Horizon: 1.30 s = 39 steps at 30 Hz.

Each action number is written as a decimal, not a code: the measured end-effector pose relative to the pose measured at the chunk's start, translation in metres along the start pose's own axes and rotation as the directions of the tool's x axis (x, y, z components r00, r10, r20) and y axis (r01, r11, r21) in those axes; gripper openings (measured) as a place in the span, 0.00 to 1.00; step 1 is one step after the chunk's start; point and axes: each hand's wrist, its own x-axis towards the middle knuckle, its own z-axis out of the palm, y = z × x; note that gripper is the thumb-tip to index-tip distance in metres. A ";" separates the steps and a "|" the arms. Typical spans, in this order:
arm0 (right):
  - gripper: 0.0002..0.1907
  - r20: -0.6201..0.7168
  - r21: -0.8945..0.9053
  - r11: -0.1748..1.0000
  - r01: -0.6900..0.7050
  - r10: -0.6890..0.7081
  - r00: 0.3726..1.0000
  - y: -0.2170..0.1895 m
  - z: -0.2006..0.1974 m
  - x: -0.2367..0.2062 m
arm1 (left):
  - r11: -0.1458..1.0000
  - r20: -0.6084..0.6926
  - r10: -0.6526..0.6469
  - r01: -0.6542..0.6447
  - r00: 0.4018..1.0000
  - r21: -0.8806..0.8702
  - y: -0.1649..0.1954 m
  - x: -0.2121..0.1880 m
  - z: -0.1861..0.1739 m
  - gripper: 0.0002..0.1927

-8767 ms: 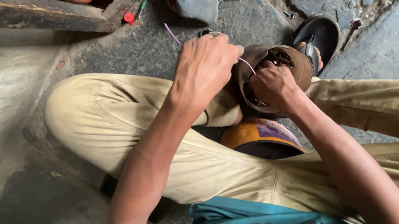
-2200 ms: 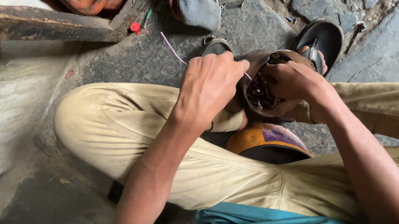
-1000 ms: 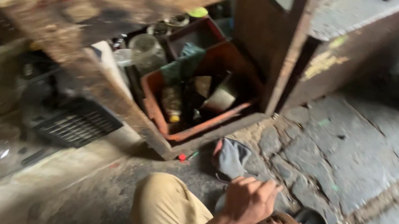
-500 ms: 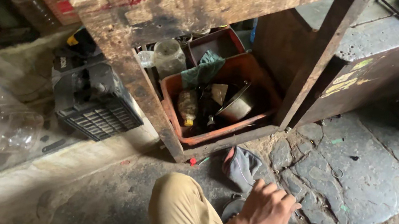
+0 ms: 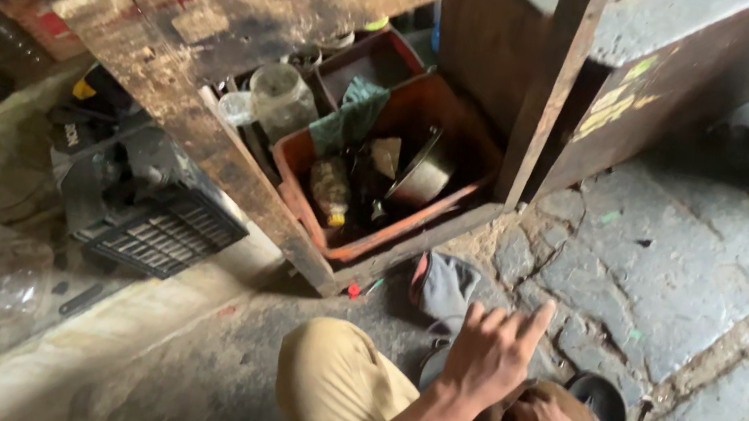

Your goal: The person sits on the workshop floor and sorts small metal screws and fasteners from a bowl, picking through the pile by hand and using pliers to grip and separate individual pieces. They continue handling the fasteners one at a time throughout the episode.

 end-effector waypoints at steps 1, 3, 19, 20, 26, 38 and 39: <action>0.16 0.007 0.006 1.000 -0.008 0.008 1.000 0.000 0.000 -0.002 | 1.000 0.002 0.012 -0.012 1.000 -0.016 0.001 0.000 0.000 0.26; 0.16 0.040 0.045 0.998 -0.054 0.052 0.998 -0.002 -0.003 -0.003 | 0.999 0.001 0.028 -0.028 1.000 -0.043 0.002 0.000 0.003 0.26; 0.17 0.179 0.092 0.984 -0.153 0.135 0.975 -0.007 -0.025 0.007 | 0.990 0.132 0.019 0.000 0.991 -0.140 0.001 -0.006 0.009 0.16; 0.17 0.179 0.098 0.983 -0.153 0.133 0.975 -0.004 -0.025 0.006 | 0.994 0.136 0.025 -0.009 0.990 -0.112 0.001 -0.004 0.007 0.18; 0.13 0.181 0.102 0.970 -0.220 0.199 0.963 -0.012 -0.018 -0.001 | 0.998 0.190 0.031 -0.020 0.981 -0.059 0.003 -0.008 0.008 0.20; 0.12 0.343 0.039 0.988 -0.150 0.127 0.931 -0.016 -0.021 -0.002 | 0.761 -0.266 0.628 -0.649 0.731 0.013 0.061 0.011 -0.089 0.07; 0.12 0.335 0.035 0.988 -0.150 0.130 0.933 -0.014 -0.020 -0.002 | 0.727 -0.348 0.653 -0.685 0.673 0.039 0.070 0.011 -0.104 0.07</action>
